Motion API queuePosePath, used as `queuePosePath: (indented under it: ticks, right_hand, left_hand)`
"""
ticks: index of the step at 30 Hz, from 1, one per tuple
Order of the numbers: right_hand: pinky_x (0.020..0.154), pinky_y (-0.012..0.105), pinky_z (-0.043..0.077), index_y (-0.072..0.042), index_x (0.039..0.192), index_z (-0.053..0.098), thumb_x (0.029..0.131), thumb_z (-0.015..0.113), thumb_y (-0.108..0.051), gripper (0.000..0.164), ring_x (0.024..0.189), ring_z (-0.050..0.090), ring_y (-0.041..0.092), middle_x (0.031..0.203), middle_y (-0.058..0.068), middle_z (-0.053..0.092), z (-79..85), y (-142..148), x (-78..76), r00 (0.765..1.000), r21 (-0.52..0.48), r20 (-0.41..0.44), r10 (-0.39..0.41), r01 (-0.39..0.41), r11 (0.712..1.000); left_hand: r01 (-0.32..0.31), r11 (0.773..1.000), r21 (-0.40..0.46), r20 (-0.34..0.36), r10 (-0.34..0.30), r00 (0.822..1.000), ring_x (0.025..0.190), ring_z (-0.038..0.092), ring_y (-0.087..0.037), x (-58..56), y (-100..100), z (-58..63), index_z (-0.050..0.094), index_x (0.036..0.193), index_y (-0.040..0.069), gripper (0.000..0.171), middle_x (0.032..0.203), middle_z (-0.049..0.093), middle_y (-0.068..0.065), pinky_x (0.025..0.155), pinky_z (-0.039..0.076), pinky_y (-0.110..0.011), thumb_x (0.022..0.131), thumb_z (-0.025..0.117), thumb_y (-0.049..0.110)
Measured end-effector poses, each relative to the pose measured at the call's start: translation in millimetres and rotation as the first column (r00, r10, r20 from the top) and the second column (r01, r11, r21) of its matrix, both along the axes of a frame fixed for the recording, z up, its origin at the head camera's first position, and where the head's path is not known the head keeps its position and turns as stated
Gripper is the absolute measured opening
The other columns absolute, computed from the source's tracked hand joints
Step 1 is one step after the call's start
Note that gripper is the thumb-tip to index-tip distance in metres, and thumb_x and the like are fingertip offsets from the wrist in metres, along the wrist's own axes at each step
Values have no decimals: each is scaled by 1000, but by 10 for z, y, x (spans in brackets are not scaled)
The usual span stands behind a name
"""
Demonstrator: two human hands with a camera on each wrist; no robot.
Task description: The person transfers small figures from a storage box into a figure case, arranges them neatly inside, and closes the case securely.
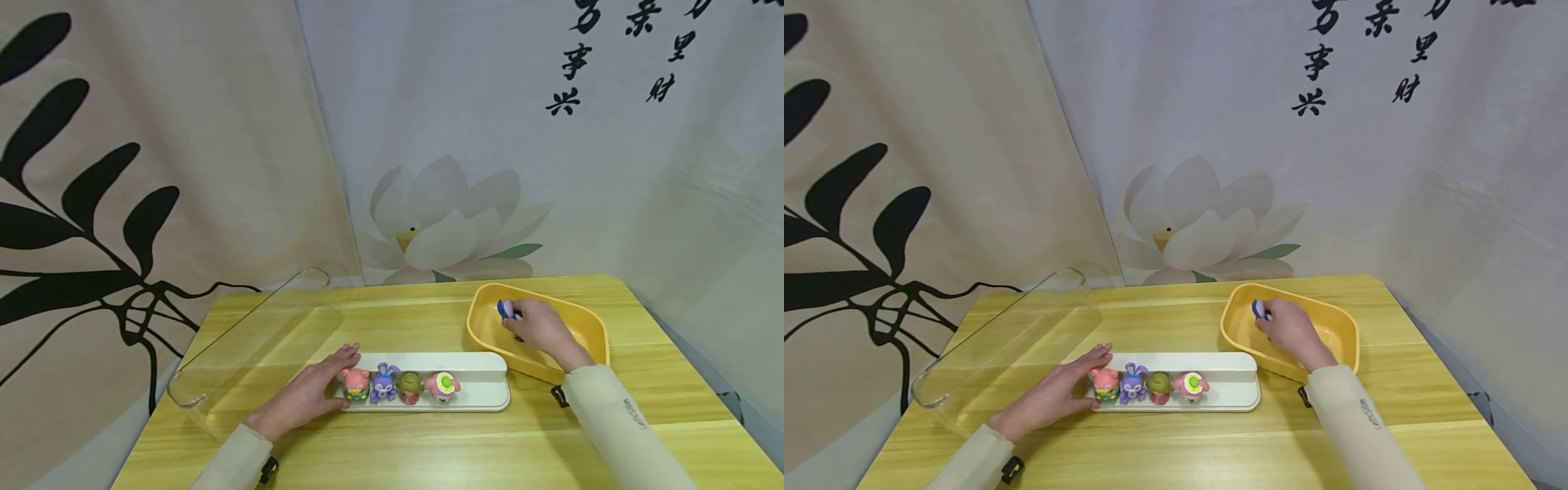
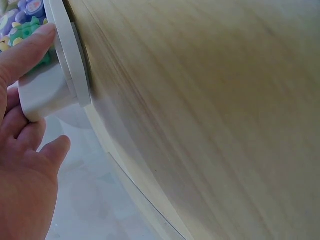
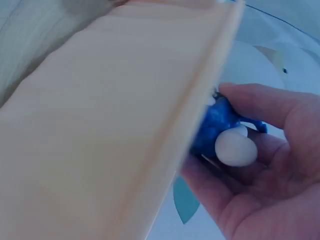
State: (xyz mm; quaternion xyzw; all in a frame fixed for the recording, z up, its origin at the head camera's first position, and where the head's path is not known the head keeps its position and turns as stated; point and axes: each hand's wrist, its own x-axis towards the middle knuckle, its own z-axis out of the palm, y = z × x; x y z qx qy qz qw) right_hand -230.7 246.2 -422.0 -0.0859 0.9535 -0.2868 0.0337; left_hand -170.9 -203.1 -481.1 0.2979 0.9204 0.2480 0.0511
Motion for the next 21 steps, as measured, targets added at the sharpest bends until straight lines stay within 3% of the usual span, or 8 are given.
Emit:
queuePosePath:
  ticks: [6, 9, 14, 18, 21]
  right_hand:
    - [57, 30, 45, -4, 92, 65, 100, 68, -19, 18, 66, 55, 19, 81, 7, 65, 94, 75, 123, 1000, -90, 3, 0, 0, 996]
    - [66, 33, 54, -4, 96, 69, 100, 70, -19, 16, 83, 65, 24, 99, 12, 70, 109, 100, 175, 999, -126, -43, -4, -1, 992]
    - [83, 33, 60, -1, 108, 75, 99, 72, -15, 17, 111, 68, 35, 125, 20, 67, 136, 130, 259, 996, -247, -87, 24, -45, 968]
    - [85, 22, 58, 0, 119, 73, 99, 73, -15, 25, 115, 68, 34, 132, 19, 67, 159, 144, 333, 998, -344, -53, 44, -59, 937]
    - [86, 20, 58, -2, 127, 70, 99, 73, -18, 33, 113, 68, 33, 130, 19, 67, 171, 147, 396, 999, -388, -10, 38, -39, 921]
  left_hand:
    - [2, 1000, 3, -1, -2, 1000, 154, 30, -30, 2, 5, 5, 49, 154, 7, 80, 169, 29, -1, 118, 38, -51, 84, 86, 14]
    - [3, 1000, 4, 1, -3, 1000, 154, 30, -30, 2, 4, 0, 49, 154, 6, 80, 169, 29, -1, 118, 38, -51, 84, 87, 13]
    - [1, 1000, 2, -16, -1, 1000, 153, 30, -29, -3, 0, -11, 50, 153, 6, 80, 168, 30, -3, 117, 39, -50, 83, 88, 14]
    - [2, 1000, 6, -25, -1, 1000, 153, 31, -30, 2, -5, -5, 50, 153, 6, 80, 168, 31, -4, 116, 39, -51, 82, 88, 13]
    - [1, 1000, 6, -13, -1, 1000, 153, 30, -30, 2, -2, -2, 49, 153, 7, 80, 169, 30, -3, 117, 39, -51, 83, 87, 13]
